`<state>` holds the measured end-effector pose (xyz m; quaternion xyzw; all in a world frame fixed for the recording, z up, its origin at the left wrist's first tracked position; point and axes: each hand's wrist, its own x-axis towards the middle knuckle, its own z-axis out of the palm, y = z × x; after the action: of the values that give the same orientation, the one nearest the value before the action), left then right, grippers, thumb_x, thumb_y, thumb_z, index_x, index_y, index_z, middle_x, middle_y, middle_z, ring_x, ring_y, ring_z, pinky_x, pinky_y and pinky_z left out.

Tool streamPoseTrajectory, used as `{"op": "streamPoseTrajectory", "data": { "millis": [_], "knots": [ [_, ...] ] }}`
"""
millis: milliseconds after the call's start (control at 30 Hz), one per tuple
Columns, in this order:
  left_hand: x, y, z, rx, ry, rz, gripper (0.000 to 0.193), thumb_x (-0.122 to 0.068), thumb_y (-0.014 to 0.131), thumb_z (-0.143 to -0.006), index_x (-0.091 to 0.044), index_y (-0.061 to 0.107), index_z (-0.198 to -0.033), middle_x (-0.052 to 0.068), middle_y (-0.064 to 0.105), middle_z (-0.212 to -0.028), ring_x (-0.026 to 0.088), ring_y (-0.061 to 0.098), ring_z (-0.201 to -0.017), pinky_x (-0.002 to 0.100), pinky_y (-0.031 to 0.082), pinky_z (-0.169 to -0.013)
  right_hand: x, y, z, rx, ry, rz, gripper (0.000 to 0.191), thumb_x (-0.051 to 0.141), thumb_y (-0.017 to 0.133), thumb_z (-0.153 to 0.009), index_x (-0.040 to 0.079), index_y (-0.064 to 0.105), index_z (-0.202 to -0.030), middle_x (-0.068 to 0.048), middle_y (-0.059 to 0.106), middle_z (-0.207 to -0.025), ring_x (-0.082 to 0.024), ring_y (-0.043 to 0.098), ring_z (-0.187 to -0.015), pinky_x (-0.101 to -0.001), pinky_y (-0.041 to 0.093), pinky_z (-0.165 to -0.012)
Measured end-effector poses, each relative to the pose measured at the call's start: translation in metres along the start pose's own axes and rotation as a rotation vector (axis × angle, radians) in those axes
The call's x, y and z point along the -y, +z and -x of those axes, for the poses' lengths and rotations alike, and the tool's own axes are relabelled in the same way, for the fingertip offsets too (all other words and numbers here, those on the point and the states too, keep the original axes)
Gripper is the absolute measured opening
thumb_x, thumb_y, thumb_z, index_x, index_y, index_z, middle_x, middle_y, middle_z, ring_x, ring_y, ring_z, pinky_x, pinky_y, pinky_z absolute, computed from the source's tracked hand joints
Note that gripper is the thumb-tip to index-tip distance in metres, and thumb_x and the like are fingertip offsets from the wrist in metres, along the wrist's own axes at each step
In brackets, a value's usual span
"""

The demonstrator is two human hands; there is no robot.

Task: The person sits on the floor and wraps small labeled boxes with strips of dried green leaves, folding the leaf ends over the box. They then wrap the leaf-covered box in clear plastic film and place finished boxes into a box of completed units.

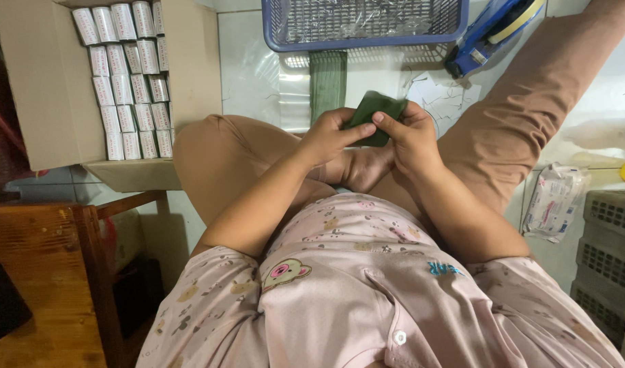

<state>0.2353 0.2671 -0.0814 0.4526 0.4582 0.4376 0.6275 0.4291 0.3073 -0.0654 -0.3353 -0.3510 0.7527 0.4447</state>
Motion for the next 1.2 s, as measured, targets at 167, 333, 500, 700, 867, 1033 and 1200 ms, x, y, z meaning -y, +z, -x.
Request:
{"op": "streamPoseTrajectory", "data": {
  "millis": [167, 333, 500, 700, 867, 1033, 1200],
  "knots": [
    [0.005, 0.003, 0.000, -0.116, -0.041, 0.177, 0.027, -0.020, 0.075, -0.097, 0.004, 0.075, -0.111, 0.007, 0.077, -0.102, 0.012, 0.070, -0.094, 0.027, 0.056, -0.083, -0.002, -0.015, 0.000, 0.046, 0.003, 0.127, 0.016, -0.001, 0.074, -0.097, 0.002, 0.070, -0.112, -0.003, 0.073, -0.106, -0.010, 0.065, -0.100, -0.0255, 0.053, -0.094],
    [0.013, 0.004, -0.005, -0.116, -0.061, 0.356, 0.026, -0.015, 0.076, -0.094, 0.005, 0.073, -0.111, 0.008, 0.076, -0.102, 0.013, 0.071, -0.092, 0.028, 0.058, -0.082, 0.005, -0.014, 0.000, 0.101, -0.050, 0.244, 0.013, 0.001, 0.078, -0.105, -0.006, 0.072, -0.113, -0.005, 0.071, -0.110, -0.013, 0.063, -0.105, -0.0270, 0.051, -0.096],
    [0.026, 0.005, -0.008, -0.128, -0.058, 0.265, 0.025, -0.013, 0.075, -0.095, 0.005, 0.073, -0.112, 0.007, 0.076, -0.100, 0.012, 0.070, -0.090, 0.026, 0.057, -0.079, 0.055, -0.002, -0.022, 0.197, -0.299, 0.913, 0.052, 0.013, 0.083, -0.081, 0.003, 0.063, -0.128, -0.003, 0.062, -0.120, -0.012, 0.061, -0.103, -0.0248, 0.051, -0.082],
    [0.029, 0.005, -0.018, -0.246, -0.066, 0.315, 0.020, -0.007, 0.070, -0.099, 0.006, 0.072, -0.114, 0.009, 0.073, -0.096, 0.014, 0.068, -0.082, 0.026, 0.056, -0.067, 0.067, 0.019, -0.036, 0.339, -0.386, 1.350, 0.020, 0.011, 0.084, -0.088, 0.008, 0.078, -0.107, -0.008, 0.071, -0.096, -0.027, 0.067, -0.090, -0.0378, 0.054, -0.083],
    [0.009, -0.004, -0.015, -0.219, -0.068, 0.547, 0.027, -0.001, 0.058, -0.099, 0.001, 0.069, -0.123, 0.013, 0.072, -0.107, 0.020, 0.073, -0.090, 0.032, 0.063, -0.078, 0.054, 0.033, -0.003, 0.326, -1.030, 1.546, 0.032, 0.003, 0.078, -0.082, 0.007, 0.078, -0.114, -0.005, 0.071, -0.105, -0.026, 0.067, -0.098, -0.0413, 0.052, -0.087],
    [-0.015, -0.011, -0.002, -0.163, -0.128, 0.551, 0.027, -0.005, 0.053, -0.104, -0.001, 0.068, -0.126, 0.012, 0.072, -0.115, 0.020, 0.073, -0.101, 0.036, 0.065, -0.088, 0.066, 0.042, 0.006, 0.373, -1.164, 1.577, 0.036, 0.004, 0.076, -0.082, 0.007, 0.076, -0.118, -0.004, 0.071, -0.112, -0.023, 0.067, -0.104, -0.0399, 0.052, -0.089],
    [-0.019, -0.017, 0.003, -0.073, -0.128, 0.707, 0.039, -0.002, 0.046, -0.100, 0.000, 0.063, -0.135, 0.015, 0.070, -0.120, 0.023, 0.073, -0.103, 0.038, 0.065, -0.086, 0.068, 0.035, 0.007, 0.421, -1.016, 1.662, 0.038, 0.017, 0.079, -0.086, 0.003, 0.071, -0.121, -0.010, 0.070, -0.112, -0.028, 0.067, -0.102, -0.0445, 0.052, -0.092]
  ]
}}
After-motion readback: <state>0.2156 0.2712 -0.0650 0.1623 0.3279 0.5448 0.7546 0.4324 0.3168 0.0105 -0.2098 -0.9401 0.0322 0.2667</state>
